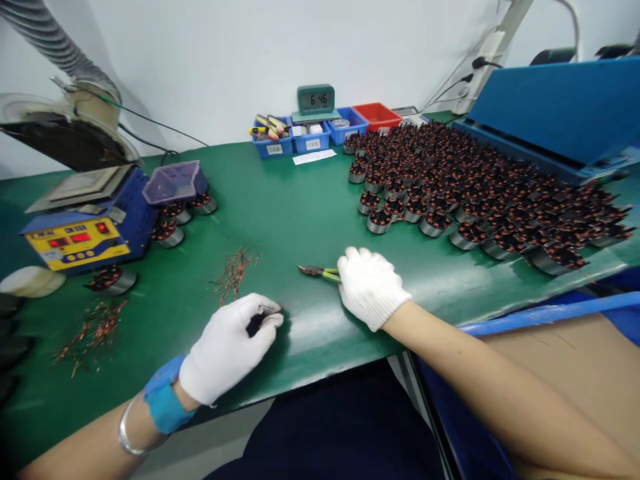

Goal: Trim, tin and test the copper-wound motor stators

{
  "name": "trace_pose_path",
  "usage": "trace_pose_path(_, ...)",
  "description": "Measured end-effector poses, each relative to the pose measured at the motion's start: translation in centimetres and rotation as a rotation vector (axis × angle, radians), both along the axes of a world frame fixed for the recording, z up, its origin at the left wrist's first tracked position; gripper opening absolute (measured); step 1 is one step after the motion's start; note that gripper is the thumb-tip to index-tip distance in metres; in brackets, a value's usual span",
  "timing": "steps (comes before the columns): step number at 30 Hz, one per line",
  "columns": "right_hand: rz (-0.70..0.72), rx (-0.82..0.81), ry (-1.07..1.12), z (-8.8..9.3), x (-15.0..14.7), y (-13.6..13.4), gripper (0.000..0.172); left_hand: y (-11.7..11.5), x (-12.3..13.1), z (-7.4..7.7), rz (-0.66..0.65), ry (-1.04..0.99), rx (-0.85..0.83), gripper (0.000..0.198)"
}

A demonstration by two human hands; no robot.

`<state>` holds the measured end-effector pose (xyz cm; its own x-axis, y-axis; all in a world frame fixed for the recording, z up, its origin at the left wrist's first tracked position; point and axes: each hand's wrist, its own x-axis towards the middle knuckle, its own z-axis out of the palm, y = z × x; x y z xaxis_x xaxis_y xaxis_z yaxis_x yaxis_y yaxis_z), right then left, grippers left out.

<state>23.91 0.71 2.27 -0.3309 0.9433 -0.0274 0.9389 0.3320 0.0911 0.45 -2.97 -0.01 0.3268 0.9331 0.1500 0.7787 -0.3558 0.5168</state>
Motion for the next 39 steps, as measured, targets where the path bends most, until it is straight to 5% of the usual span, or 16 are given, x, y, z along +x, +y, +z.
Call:
trace_pose_path(3,0.076,0.103,0.241,-1.0,0.9,0.5,0.053,0.1,-0.4,0.0,0.006,-0.012,0.016,0.01)
trace_pose_path(5,0.034,0.013,0.508,-0.7,1.3,0.4,0.058,0.1,-0.6,-0.1,0.019,-0.011,0.047,0.011)
trace_pose_path(7,0.014,-0.269,0.872,0.3,1.3,-0.3,0.058,0.2,-0.7,-0.2,0.032,-0.026,0.062,0.011)
trace_pose_path(9,0.07,-0.718,1.159,1.4,1.0,-1.4,0.061,0.4,-0.8,-0.2,0.038,-0.039,0.055,0.012)
trace_pose_path(11,0.091,-1.103,1.201,2.2,0.7,-2.4,0.061,0.5,-0.8,-0.2,0.047,-0.042,0.048,0.012)
trace_pose_path(14,-0.015,-1.346,1.049,2.3,0.2,-3.1,0.058,0.7,-0.7,-0.2,0.065,-0.032,0.051,0.013)
trace_pose_path(18,-0.116,-1.368,0.983,1.7,-0.5,-3.0,0.07,0.7,-0.6,-0.1,0.074,-0.02,0.042,0.013)
trace_pose_path(25,-0.112,-1.22,0.863,2.1,-1.7,-3.1,0.04,0.7,-0.6,-0.1,0.053,0.0,0.064,0.017)
trace_pose_path(35,-0.138,-1.144,0.827,1.7,-2.8,-3.2,0.041,0.7,-0.3,0.2,0.089,0.075,0.053,0.015)
trace_pose_path(39,-0.141,-1.116,0.759,2.3,-2.9,-3.2,0.047,0.3,-1.2,1.0,0.13,-0.067,0.092,0.025)
